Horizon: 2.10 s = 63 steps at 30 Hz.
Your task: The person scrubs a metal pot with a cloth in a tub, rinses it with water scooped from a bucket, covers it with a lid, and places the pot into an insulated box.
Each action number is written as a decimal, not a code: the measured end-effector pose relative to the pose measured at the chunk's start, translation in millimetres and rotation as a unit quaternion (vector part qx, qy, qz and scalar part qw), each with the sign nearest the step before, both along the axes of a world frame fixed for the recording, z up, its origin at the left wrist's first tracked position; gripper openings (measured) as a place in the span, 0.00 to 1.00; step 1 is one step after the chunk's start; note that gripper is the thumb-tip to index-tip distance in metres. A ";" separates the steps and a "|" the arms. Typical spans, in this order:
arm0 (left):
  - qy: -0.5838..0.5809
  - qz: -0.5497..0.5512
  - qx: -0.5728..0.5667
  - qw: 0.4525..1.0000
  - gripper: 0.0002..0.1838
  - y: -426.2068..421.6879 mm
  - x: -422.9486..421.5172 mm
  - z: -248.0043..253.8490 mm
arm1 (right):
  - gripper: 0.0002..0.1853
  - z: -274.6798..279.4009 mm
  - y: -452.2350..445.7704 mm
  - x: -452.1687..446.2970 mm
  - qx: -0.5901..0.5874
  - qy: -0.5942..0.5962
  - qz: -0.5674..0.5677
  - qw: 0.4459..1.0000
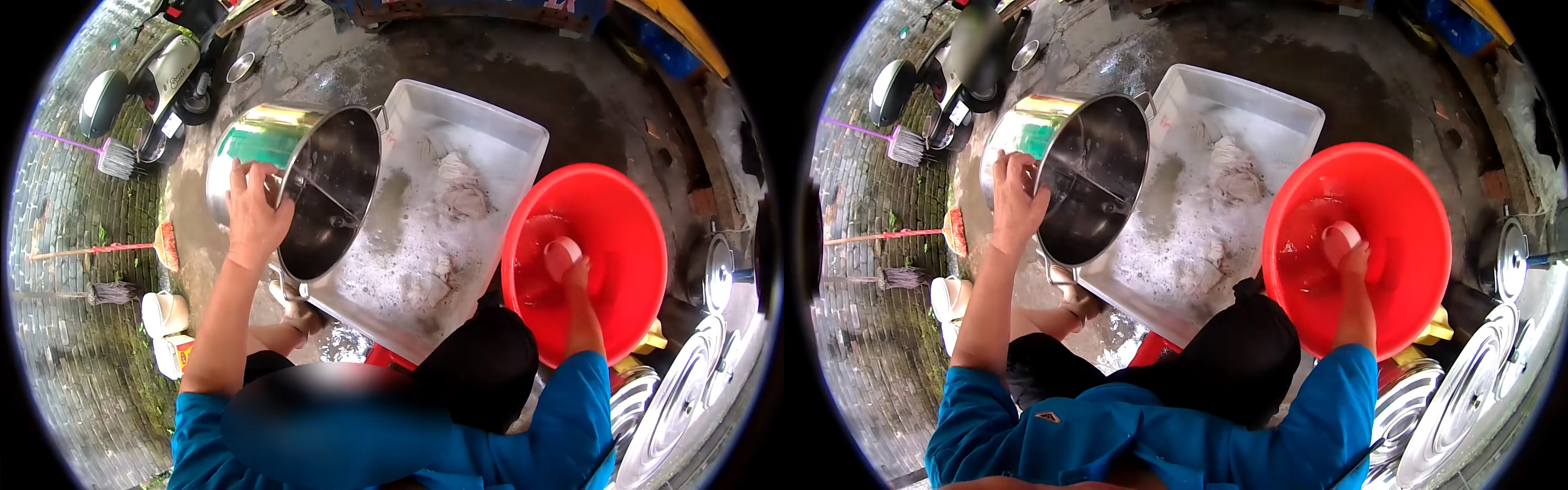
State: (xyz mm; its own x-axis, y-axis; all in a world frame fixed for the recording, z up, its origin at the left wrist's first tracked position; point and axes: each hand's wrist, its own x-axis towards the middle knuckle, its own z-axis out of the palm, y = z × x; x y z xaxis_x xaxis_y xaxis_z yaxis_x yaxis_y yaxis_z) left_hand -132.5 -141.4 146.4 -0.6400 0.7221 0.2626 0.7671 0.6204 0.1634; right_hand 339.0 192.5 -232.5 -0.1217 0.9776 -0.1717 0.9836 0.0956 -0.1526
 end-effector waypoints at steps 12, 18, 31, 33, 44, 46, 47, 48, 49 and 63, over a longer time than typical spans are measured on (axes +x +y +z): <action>-0.049 0.047 -0.052 0.996 0.28 37.9 -2.8 13.4 | 0.29 87.0 -30.2 -25.3 -0.434 0.409 -0.079 0.799; -0.091 0.021 -0.029 0.995 0.12 46.8 -3.9 25.9 | 0.27 342.5 -56.0 -77.6 -0.372 0.466 0.004 0.803; -0.041 0.044 -0.085 0.995 0.24 57.2 14.5 20.1 | 0.29 329.7 -152.7 -400.4 -0.390 0.555 0.018 0.734; -0.036 0.041 -0.083 0.995 0.24 55.0 13.2 18.3 | 0.34 337.7 -156.1 -394.2 -0.246 0.317 0.117 0.909; -0.018 0.051 -0.108 0.993 0.25 84.7 21.0 17.4 | 0.27 344.8 -22.0 -81.9 -0.104 0.441 0.053 0.890; -0.016 0.057 -0.120 0.991 0.25 93.3 28.2 16.8 | 0.30 310.2 -17.3 -47.2 -0.195 0.442 -0.052 0.874; -0.008 0.058 -0.127 0.990 0.25 97.3 31.6 15.5 | 0.33 289.7 -16.3 -38.6 -0.220 0.421 -0.103 0.874; 0.000 0.061 -0.134 0.989 0.24 100.5 34.6 13.9 | 0.32 256.9 -6.1 -26.0 -0.246 0.387 -0.125 0.880; 0.008 0.061 -0.142 0.988 0.24 103.1 37.0 12.4 | 0.32 229.7 -3.0 -22.7 -0.255 0.393 -0.158 0.870; -0.011 -0.048 -0.035 0.998 0.23 76.8 -40.3 -16.8 | 0.36 21.2 20.6 -24.8 -0.444 0.176 -0.056 0.877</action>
State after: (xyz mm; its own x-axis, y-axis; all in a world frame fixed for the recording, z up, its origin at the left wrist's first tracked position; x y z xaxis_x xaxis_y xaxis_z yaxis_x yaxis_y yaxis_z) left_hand -172.8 -64.6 129.6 -0.5726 0.7958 0.1968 0.8198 0.5553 0.1398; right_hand 314.2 213.1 -211.4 -0.2322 0.4860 -0.8425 0.8563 -0.3088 -0.4141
